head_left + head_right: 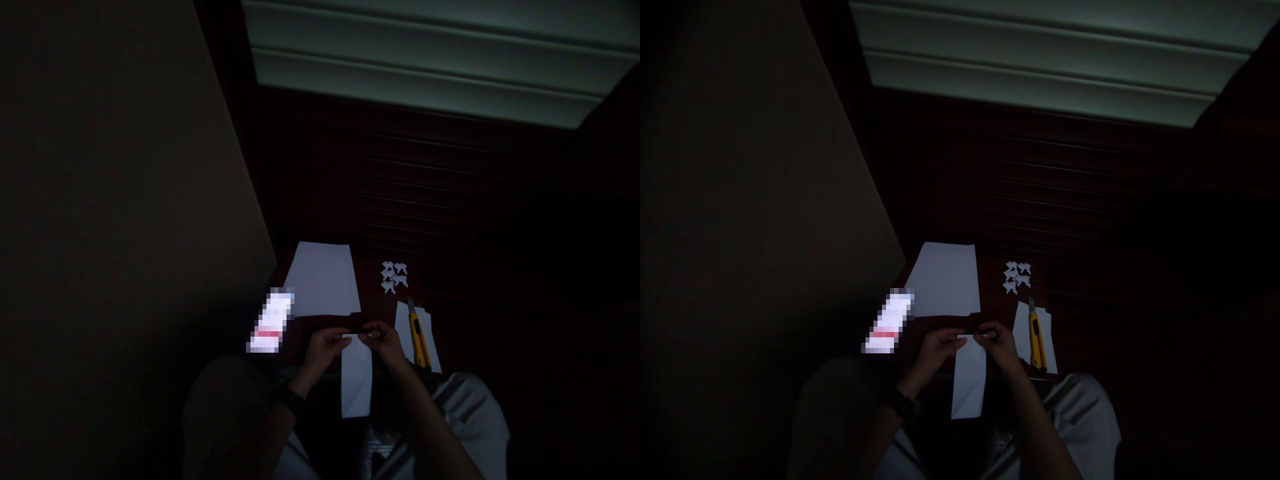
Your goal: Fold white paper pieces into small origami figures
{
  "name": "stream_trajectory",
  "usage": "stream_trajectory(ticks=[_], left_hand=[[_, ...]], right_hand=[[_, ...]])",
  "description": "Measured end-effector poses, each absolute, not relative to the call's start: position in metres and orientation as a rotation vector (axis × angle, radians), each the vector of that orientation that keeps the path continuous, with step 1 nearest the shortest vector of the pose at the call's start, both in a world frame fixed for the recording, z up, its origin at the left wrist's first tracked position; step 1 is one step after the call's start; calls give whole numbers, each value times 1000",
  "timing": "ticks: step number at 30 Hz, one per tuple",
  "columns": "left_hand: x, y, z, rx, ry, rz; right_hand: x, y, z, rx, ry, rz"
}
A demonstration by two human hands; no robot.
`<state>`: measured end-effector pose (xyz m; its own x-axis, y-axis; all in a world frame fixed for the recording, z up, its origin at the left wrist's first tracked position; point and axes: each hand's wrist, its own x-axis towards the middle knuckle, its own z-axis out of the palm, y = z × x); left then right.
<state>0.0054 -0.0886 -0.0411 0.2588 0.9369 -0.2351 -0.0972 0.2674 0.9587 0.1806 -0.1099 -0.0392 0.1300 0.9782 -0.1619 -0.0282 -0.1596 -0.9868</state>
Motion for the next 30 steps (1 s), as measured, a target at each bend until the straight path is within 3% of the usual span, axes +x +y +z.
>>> stream_trajectory(ticks=[30], left_hand=[[5, -89, -47, 999, 1013, 907]], right_hand=[[181, -109, -39, -1352, -1001, 1280]])
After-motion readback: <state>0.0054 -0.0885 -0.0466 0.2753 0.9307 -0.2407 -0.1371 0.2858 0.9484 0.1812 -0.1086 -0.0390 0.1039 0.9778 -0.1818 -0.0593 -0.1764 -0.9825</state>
